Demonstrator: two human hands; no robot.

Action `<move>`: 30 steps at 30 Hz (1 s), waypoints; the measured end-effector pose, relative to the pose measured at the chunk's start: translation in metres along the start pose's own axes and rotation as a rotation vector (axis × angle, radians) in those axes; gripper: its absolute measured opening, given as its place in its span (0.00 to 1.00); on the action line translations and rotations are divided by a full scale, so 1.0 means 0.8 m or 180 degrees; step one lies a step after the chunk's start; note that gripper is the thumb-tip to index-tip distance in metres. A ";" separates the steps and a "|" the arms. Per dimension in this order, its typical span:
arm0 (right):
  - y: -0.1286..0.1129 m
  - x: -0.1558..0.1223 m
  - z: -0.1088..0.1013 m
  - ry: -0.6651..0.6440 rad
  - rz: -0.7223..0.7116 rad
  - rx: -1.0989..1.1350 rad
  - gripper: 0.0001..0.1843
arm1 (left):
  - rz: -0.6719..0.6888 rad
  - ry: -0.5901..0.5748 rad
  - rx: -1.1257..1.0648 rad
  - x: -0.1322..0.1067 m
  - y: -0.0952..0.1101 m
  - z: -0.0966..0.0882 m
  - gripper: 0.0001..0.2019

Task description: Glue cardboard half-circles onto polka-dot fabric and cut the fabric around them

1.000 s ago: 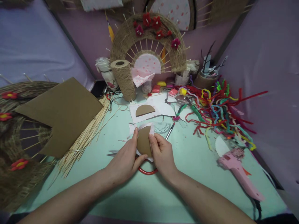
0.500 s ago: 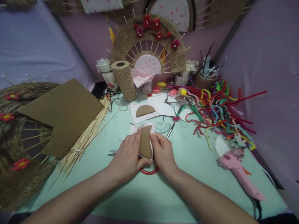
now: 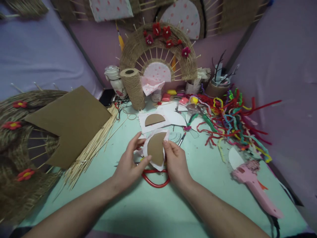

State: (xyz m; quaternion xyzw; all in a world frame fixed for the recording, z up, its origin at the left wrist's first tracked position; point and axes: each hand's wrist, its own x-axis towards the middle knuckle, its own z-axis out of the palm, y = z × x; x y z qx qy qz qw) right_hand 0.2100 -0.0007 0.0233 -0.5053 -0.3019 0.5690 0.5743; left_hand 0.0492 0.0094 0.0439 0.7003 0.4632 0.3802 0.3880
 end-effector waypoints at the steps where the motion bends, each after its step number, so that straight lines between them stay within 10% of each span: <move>1: 0.000 -0.001 0.000 -0.0026 0.0035 0.0043 0.19 | -0.0296 0.0079 -0.0441 0.003 -0.001 -0.001 0.34; 8: 0.005 -0.001 -0.003 0.0023 -0.0082 -0.0262 0.18 | -0.1071 -0.0016 -0.1136 0.016 0.000 -0.003 0.15; 21: 0.001 0.001 -0.005 0.0175 -0.0206 -0.0542 0.20 | -0.0501 0.0338 -0.0617 0.010 0.001 -0.005 0.08; 30: -0.002 -0.002 -0.002 0.0043 -0.0077 -0.0194 0.20 | -0.1342 -0.0027 -0.2042 0.022 0.008 -0.011 0.09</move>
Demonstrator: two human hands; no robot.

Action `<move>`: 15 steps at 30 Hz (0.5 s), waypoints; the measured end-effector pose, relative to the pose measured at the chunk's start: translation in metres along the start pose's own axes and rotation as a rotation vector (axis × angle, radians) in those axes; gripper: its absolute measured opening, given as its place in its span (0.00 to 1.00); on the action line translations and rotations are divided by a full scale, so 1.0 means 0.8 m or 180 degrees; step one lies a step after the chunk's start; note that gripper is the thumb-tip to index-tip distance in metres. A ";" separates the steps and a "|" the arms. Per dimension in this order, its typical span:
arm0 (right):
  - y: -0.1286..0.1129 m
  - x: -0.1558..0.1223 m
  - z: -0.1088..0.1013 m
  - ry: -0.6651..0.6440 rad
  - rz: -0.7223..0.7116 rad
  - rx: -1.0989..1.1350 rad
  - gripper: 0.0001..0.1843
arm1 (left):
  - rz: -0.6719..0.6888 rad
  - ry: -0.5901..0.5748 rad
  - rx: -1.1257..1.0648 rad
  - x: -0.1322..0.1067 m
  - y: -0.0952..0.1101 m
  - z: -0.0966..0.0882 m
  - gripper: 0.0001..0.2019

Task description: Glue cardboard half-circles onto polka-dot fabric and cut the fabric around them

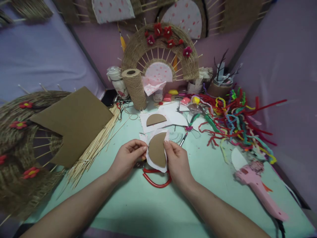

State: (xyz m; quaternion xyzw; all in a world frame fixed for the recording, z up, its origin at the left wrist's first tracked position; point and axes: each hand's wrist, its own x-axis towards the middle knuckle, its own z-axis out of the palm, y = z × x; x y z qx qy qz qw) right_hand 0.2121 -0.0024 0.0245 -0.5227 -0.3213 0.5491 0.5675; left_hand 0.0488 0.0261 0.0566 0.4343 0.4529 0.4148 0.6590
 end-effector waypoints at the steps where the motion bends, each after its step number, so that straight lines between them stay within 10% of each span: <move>1: -0.001 -0.001 0.001 -0.0020 0.0030 0.0073 0.19 | -0.0082 -0.0026 -0.0126 0.001 0.000 0.000 0.11; 15: -0.009 -0.007 0.003 0.0013 -0.0058 -0.0290 0.23 | -0.0618 -0.0165 -0.0331 0.001 -0.001 0.002 0.17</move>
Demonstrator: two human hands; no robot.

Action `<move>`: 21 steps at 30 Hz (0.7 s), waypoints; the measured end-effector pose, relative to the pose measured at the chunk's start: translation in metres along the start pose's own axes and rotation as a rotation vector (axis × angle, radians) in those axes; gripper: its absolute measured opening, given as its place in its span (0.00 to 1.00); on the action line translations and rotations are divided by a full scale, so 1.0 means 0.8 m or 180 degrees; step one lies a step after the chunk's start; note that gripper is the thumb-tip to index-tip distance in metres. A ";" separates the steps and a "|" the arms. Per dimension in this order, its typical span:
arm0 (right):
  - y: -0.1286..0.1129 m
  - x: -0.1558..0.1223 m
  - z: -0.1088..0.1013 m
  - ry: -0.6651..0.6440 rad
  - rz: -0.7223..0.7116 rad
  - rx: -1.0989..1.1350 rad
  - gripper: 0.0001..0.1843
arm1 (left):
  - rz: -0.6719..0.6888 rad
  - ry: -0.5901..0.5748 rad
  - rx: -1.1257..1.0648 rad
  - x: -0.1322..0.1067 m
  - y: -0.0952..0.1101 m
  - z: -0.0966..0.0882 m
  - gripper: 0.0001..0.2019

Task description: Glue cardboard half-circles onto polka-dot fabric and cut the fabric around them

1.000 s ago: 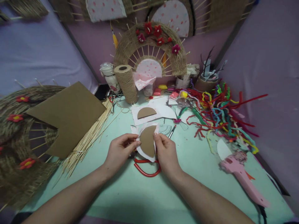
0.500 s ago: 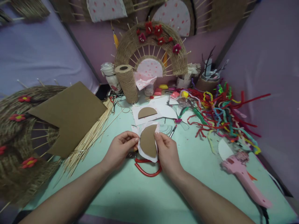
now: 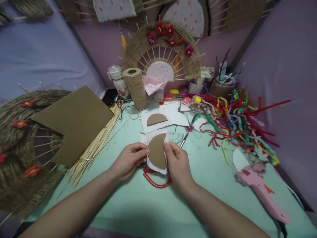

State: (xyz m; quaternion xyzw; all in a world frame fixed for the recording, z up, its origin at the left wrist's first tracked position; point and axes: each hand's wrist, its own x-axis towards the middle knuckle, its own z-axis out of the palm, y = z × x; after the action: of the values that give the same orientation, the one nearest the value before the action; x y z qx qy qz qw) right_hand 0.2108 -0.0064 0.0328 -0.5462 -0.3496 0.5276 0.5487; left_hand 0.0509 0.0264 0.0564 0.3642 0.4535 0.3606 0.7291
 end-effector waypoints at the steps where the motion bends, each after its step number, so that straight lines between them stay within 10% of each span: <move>1: -0.001 -0.001 0.000 0.0016 -0.0020 -0.0052 0.23 | 0.0050 0.0030 0.0114 -0.001 0.001 0.001 0.17; 12: 0.000 -0.001 0.001 0.0008 -0.0058 -0.0212 0.22 | 0.0380 0.0143 0.0824 -0.004 0.006 0.001 0.18; 21: -0.007 0.002 0.011 -0.0469 0.0455 0.1018 0.19 | 0.0697 -0.0007 0.0827 -0.002 -0.002 -0.004 0.16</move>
State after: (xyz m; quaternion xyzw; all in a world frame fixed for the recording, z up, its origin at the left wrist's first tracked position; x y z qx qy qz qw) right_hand 0.2036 -0.0023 0.0394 -0.4353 -0.2608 0.6527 0.5625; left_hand 0.0478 0.0246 0.0551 0.5030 0.4532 0.3758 0.6327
